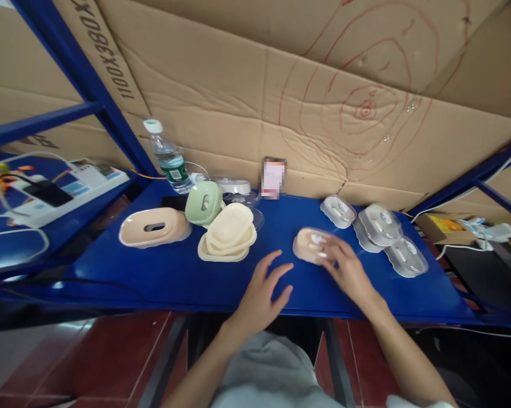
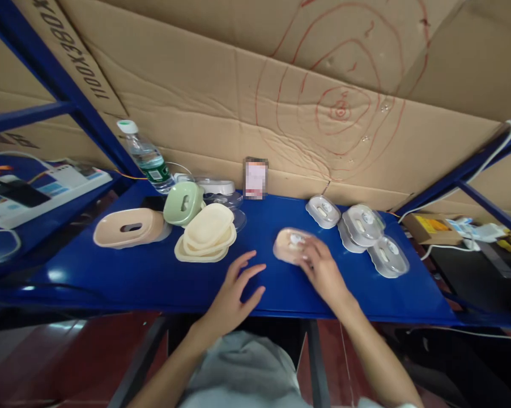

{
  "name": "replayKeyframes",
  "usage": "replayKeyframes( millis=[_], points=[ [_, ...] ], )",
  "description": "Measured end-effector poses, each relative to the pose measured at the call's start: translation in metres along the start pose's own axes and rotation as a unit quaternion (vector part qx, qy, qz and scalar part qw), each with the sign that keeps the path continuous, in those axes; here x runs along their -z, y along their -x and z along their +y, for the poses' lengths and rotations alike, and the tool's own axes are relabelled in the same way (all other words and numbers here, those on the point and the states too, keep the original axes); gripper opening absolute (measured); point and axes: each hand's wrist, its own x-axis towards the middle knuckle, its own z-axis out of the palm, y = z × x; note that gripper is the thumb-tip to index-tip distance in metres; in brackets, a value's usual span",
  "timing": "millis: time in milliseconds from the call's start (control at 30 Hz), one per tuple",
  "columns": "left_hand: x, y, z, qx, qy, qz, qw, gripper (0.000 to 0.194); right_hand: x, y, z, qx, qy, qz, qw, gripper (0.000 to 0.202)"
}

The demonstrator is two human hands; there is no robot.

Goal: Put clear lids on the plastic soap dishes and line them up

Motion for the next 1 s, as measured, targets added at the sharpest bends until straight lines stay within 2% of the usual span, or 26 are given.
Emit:
replayKeyframes(
  millis=[67, 133, 200, 267, 367, 467, 533, 600, 700, 800, 900, 1000],
  points=[
    [-0.013, 0.000, 0.003, -0.010, -0.009, -0.067, 0.998, 0.067, 0.001, 0.026, -0.019, -0.018, -0.043, 0.000, 0.999, 0.038],
    [-0.021, -0.003, 0.003, -0.023, -0.026, -0.105, 0.994, 0.081, 0.005, 0.039, -0.029, -0.042, -0.069, -0.002, 0.997, 0.038],
    [-0.026, -0.005, 0.003, -0.035, -0.041, -0.119, 0.991, 0.086, 0.012, 0.038, -0.029, -0.068, -0.082, -0.006, 0.994, 0.036],
    [-0.027, -0.006, 0.004, -0.040, -0.050, -0.119, 0.991, 0.085, 0.020, 0.024, -0.025, -0.084, -0.084, -0.003, 0.993, 0.034],
    [-0.026, -0.005, 0.005, -0.056, -0.074, -0.116, 0.989, 0.074, 0.021, -0.012, -0.023, -0.066, -0.068, 0.031, 0.995, 0.036],
    [-0.026, -0.002, 0.005, -0.080, -0.105, -0.117, 0.984, 0.049, 0.003, -0.067, -0.036, -0.012, -0.072, 0.057, 0.996, 0.041],
    [-0.027, -0.002, 0.005, -0.088, -0.104, -0.108, 0.985, 0.032, -0.021, -0.111, -0.050, 0.031, -0.092, 0.060, 0.993, 0.045],
    [-0.026, -0.002, 0.004, -0.091, -0.084, -0.099, 0.987, 0.023, -0.050, -0.159, -0.067, 0.064, -0.101, 0.057, 0.991, 0.047],
    [-0.020, -0.002, 0.002, -0.082, -0.051, -0.107, 0.990, 0.026, -0.095, -0.229, -0.092, 0.078, -0.090, 0.073, 0.990, 0.039],
    [-0.011, -0.003, 0.000, -0.068, -0.023, -0.115, 0.991, 0.026, -0.124, -0.281, -0.110, 0.097, -0.066, 0.062, 0.991, 0.033],
    [-0.003, -0.003, -0.005, -0.058, -0.011, -0.101, 0.993, 0.026, -0.127, -0.296, -0.116, 0.136, -0.040, 0.012, 0.990, 0.040],
    [0.000, -0.004, -0.008, -0.045, -0.007, -0.085, 0.995, 0.025, -0.101, -0.267, -0.107, 0.176, -0.041, 0.008, 0.983, 0.043]
  ],
)
